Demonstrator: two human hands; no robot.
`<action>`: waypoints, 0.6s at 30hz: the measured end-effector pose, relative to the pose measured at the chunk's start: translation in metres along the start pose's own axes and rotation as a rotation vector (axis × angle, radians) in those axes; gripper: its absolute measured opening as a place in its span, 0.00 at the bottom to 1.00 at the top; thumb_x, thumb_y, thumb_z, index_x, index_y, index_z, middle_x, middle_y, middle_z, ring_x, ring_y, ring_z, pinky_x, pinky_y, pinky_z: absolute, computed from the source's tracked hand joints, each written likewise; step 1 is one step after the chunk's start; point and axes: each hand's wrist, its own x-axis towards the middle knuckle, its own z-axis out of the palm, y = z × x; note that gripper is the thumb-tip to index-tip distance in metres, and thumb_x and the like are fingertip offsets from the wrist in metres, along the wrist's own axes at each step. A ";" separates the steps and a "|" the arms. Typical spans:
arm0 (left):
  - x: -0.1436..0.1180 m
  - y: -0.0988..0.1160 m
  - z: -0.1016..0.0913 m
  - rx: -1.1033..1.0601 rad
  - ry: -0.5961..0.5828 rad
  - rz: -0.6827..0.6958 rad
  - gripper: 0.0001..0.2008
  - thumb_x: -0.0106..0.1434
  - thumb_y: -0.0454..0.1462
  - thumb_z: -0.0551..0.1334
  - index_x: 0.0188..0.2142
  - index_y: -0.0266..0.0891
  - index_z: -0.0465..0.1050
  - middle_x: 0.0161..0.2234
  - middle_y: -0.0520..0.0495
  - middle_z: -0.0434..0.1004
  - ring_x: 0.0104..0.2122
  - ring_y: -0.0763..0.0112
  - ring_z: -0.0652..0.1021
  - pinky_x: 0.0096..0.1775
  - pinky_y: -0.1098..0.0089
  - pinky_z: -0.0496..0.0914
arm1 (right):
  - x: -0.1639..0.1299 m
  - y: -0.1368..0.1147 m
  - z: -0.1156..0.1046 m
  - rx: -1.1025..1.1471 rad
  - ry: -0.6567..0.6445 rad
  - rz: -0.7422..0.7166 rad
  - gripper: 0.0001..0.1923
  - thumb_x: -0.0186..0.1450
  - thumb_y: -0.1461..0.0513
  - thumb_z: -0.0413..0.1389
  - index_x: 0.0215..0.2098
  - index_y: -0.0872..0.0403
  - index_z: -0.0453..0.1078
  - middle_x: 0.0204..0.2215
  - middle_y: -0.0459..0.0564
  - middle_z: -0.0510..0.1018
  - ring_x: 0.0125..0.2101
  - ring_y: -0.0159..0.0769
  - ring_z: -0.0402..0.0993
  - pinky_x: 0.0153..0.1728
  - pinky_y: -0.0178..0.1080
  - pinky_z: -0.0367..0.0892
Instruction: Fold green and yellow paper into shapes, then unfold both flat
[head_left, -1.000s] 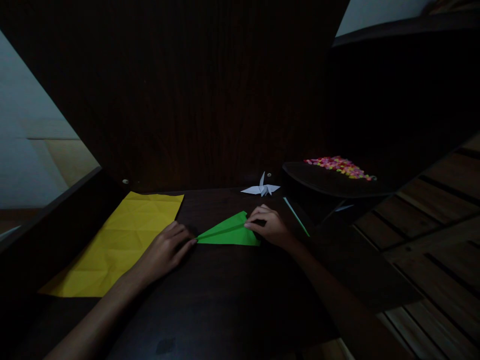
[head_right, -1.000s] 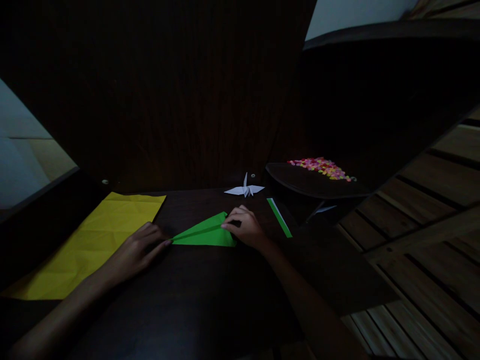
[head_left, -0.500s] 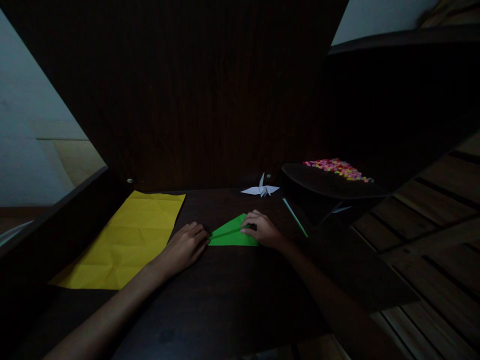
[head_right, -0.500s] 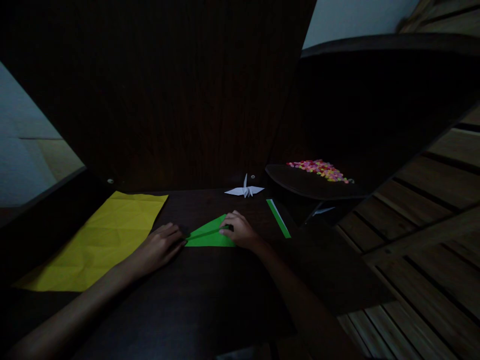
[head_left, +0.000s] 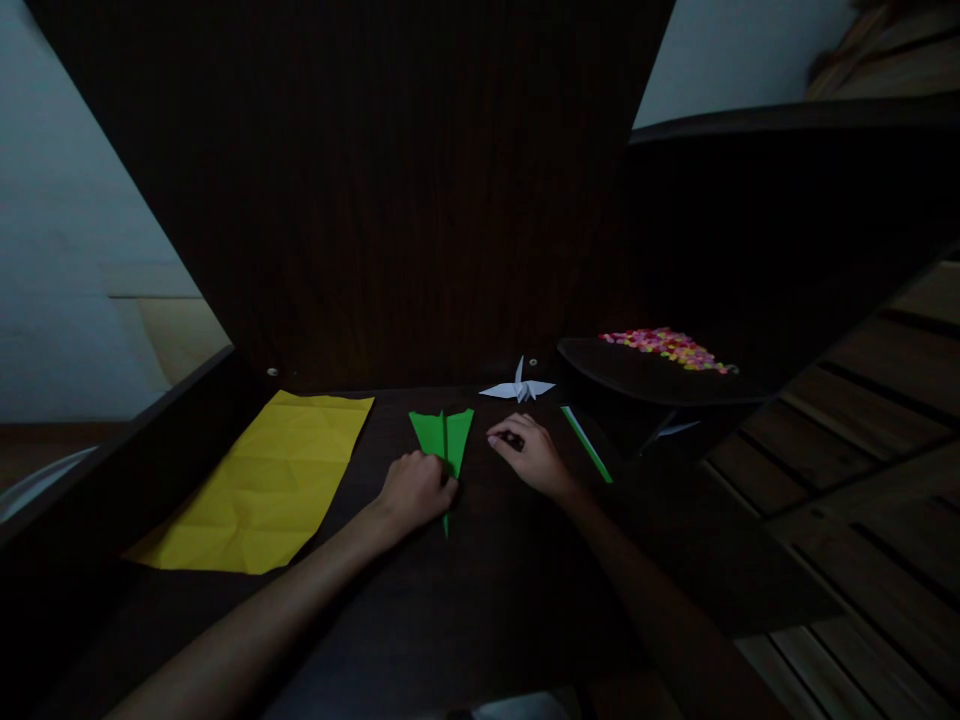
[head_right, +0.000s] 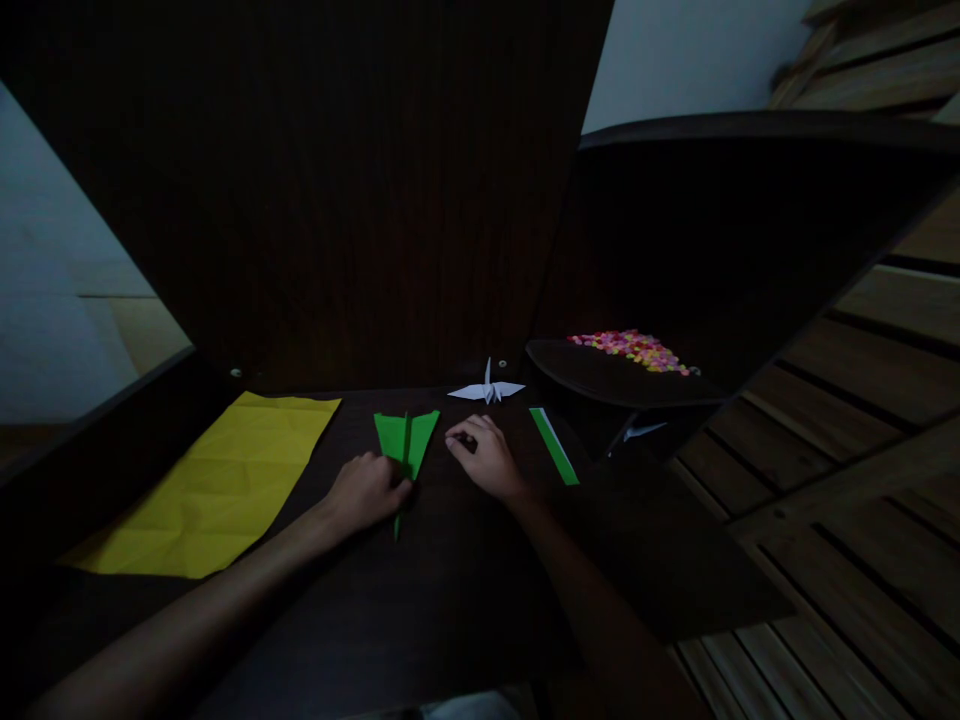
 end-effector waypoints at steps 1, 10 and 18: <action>0.006 0.006 0.001 -0.014 -0.001 -0.022 0.15 0.63 0.41 0.57 0.28 0.38 0.79 0.30 0.37 0.82 0.35 0.53 0.82 0.36 0.63 0.72 | 0.000 -0.001 0.000 0.005 -0.027 0.002 0.05 0.63 0.67 0.57 0.31 0.53 0.74 0.30 0.48 0.77 0.34 0.37 0.71 0.38 0.40 0.65; 0.027 0.017 0.002 -0.181 0.046 -0.024 0.19 0.69 0.40 0.51 0.36 0.37 0.80 0.35 0.37 0.83 0.37 0.58 0.82 0.36 0.67 0.69 | -0.005 -0.009 0.000 -0.033 -0.168 0.020 0.04 0.58 0.65 0.63 0.28 0.54 0.72 0.24 0.44 0.74 0.28 0.33 0.69 0.30 0.35 0.61; 0.008 -0.003 0.012 -0.283 0.110 0.046 0.13 0.68 0.35 0.53 0.40 0.40 0.78 0.36 0.44 0.83 0.34 0.63 0.81 0.35 0.69 0.68 | -0.007 -0.019 0.023 -0.287 -0.178 0.109 0.05 0.63 0.59 0.61 0.33 0.52 0.73 0.28 0.46 0.74 0.31 0.35 0.71 0.31 0.35 0.61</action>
